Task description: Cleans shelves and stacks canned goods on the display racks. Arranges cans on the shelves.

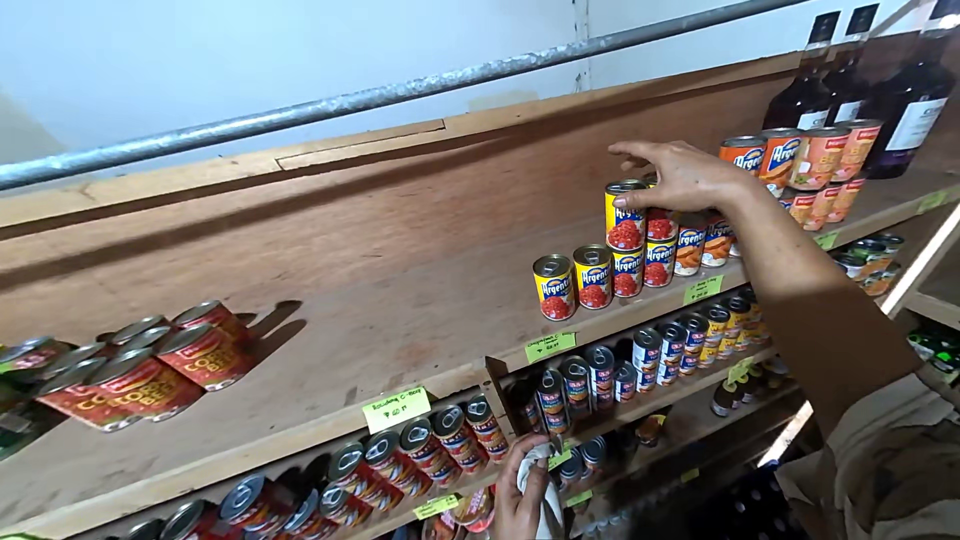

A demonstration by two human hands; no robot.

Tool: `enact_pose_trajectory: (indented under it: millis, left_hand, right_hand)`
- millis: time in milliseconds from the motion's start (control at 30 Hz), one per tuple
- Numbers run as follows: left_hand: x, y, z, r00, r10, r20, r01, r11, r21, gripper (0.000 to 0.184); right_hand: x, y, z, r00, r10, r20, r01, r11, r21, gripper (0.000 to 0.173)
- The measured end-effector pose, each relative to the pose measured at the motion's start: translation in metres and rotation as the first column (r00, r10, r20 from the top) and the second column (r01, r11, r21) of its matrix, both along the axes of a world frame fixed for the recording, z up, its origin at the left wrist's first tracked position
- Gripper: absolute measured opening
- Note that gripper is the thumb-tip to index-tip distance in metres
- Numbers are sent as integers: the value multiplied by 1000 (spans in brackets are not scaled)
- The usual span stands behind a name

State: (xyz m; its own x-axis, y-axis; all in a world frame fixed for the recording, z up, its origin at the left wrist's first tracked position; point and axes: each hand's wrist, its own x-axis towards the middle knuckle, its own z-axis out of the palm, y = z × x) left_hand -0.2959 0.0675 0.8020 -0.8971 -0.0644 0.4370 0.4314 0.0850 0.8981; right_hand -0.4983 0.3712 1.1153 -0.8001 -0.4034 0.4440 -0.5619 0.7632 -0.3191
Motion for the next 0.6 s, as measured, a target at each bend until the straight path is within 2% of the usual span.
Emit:
enact_pose_trajectory:
  millis: [133, 200, 233, 300, 367, 433, 500, 600]
  left_hand:
    - [0, 0, -3, 1000, -5, -3, 5, 1000, 15, 26]
    - [1, 0, -4, 1000, -1, -18, 2, 1000, 10, 27]
    - [1, 0, -4, 1000, 1, -28, -1, 1000, 5, 26]
    - [2, 0, -4, 999, 6, -51, -6, 1000, 4, 26]
    - [4, -2, -3, 998, 19, -61, -19, 1000, 9, 24]
    - [6, -6, -3, 997, 33, -70, -32, 999, 18, 24]
    - [7, -10, -7, 996, 40, -74, -38, 999, 28, 25]
    - [9, -13, -10, 996, 57, -65, -54, 997, 49, 25]
  right_hand:
    - [13, -16, 0, 958, 40, -286, -39, 999, 7, 61]
    - [27, -40, -4, 925, 130, -357, -112, 991, 70, 51]
    - [35, -56, -8, 925, 191, -329, -154, 979, 135, 51]
    - [42, -87, -19, 949, 257, -180, -192, 929, 315, 63]
    - [39, -114, -30, 981, 194, -17, -162, 860, 484, 75]
    - [29, -130, -39, 989, 142, 45, -142, 804, 578, 65]
    - [22, -135, -37, 983, 160, 93, -184, 783, 594, 49]
    - [26, -129, -17, 949, 249, 194, -311, 841, 442, 46]
